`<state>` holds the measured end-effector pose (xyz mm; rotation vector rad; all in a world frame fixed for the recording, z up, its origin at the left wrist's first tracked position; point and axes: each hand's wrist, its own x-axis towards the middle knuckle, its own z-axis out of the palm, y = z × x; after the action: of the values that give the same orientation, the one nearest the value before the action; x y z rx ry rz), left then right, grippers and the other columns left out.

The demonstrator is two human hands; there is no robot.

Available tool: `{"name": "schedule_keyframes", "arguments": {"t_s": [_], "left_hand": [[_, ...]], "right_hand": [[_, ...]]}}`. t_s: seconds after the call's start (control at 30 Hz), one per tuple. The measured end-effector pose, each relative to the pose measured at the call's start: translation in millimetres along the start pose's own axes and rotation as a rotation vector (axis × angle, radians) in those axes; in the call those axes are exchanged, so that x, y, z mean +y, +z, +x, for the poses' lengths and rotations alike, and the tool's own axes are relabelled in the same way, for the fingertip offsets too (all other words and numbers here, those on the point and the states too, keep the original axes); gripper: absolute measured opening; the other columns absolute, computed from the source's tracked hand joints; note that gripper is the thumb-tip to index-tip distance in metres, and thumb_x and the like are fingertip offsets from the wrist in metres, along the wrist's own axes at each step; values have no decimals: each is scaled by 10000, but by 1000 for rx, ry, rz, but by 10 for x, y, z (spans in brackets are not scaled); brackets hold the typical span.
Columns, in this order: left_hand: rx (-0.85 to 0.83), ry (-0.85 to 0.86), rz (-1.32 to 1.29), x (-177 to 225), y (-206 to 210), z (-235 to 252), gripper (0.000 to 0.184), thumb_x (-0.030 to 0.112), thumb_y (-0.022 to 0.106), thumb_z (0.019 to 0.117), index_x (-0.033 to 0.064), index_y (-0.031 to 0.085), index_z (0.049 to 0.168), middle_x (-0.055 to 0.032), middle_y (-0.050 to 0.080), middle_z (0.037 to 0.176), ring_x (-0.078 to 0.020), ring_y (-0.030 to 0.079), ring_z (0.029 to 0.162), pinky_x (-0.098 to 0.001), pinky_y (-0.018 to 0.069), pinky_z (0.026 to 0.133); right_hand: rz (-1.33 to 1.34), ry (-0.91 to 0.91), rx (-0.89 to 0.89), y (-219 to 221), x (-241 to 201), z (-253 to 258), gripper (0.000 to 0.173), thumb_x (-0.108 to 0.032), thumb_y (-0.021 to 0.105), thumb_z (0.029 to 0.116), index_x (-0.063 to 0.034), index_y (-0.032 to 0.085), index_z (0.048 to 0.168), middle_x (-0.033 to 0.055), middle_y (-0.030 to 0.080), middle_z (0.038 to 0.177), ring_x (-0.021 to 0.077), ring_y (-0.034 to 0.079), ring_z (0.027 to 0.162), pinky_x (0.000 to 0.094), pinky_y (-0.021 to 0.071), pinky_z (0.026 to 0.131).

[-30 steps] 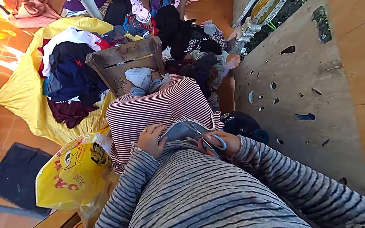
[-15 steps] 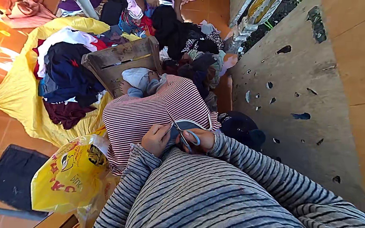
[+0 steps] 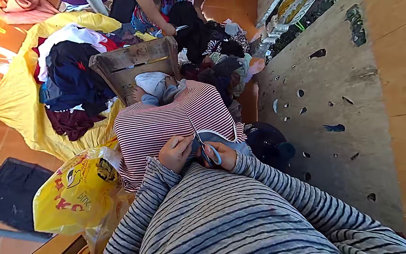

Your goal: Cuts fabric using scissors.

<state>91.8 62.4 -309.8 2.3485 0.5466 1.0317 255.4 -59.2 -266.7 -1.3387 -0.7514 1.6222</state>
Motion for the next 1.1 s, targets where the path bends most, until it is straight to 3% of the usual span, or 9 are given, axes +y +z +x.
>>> {"name": "schedule_keyframes", "arguments": {"t_s": [0.2, 0.33, 0.4, 0.63, 0.77, 0.83, 0.9, 0.97, 1.1], "left_hand": [[8, -11, -9, -6, 9, 0, 151, 98, 680, 923, 29, 800, 984, -120, 724, 861, -150, 696, 801, -188, 556, 772], [25, 7, -4, 10, 0, -5, 145, 99, 685, 921, 30, 800, 974, -126, 720, 854, -160, 693, 792, -200, 560, 766], [34, 23, -3, 3, 1, -4, 144, 94, 686, 918, 27, 800, 974, -126, 715, 850, -155, 688, 788, -193, 555, 766], [31, 22, 5, 11, -8, -1, 140, 97, 686, 918, 31, 799, 965, -116, 713, 847, -141, 684, 785, -179, 550, 764], [40, 24, 8, -6, -8, -5, 143, 98, 686, 917, 31, 801, 967, -118, 713, 848, -143, 684, 787, -180, 551, 768], [49, 38, 0, -10, -9, 2, 139, 96, 685, 919, 28, 797, 965, -118, 709, 846, -139, 679, 788, -175, 546, 770], [53, 49, -4, -6, -4, 0, 134, 96, 688, 917, 29, 795, 962, -118, 706, 845, -138, 679, 788, -174, 547, 771], [59, 47, -8, 0, -2, -9, 134, 98, 691, 920, 28, 794, 969, -117, 706, 850, -138, 678, 794, -174, 546, 775], [73, 48, -18, -6, 2, -9, 129, 90, 694, 915, 32, 796, 971, -114, 703, 848, -131, 675, 793, -169, 545, 775]], "right_hand": [[82, 50, 31, 47, -41, -30, 189, -297, 549, 1015, -129, 618, 966, -122, 606, 628, -19, 559, 524, 162, 490, 545], [17, 95, 2, 47, -106, 23, 316, -359, 406, 1059, -94, 576, 1033, -93, 594, 653, 3, 565, 551, 177, 487, 562], [24, 86, 8, 61, -84, 38, 340, -384, 395, 1060, -96, 573, 1026, -91, 597, 651, 6, 571, 553, 176, 490, 562], [13, 67, 80, 113, -94, -52, 223, -322, 530, 1030, -127, 604, 952, -125, 589, 628, -29, 543, 524, 158, 474, 542], [71, 112, 79, 113, -99, -37, 177, -282, 567, 1014, -117, 613, 970, -112, 593, 618, -20, 540, 509, 159, 473, 532], [85, 97, 27, 97, -85, -4, 237, -326, 505, 1031, -106, 590, 1020, -107, 599, 639, -14, 554, 533, 162, 481, 551], [107, 92, -69, 46, -63, 49, 419, -500, 427, 1022, -104, 551, 1078, -92, 613, 673, 10, 590, 580, 187, 509, 587], [138, 114, -135, -5, -54, 87, 543, -639, 443, 977, -119, 545, 1095, -77, 628, 699, 32, 620, 607, 202, 534, 601], [203, 101, -85, 21, -12, 85, 544, -636, 429, 979, -120, 552, 1101, -66, 642, 713, 53, 636, 623, 220, 552, 615]]}}
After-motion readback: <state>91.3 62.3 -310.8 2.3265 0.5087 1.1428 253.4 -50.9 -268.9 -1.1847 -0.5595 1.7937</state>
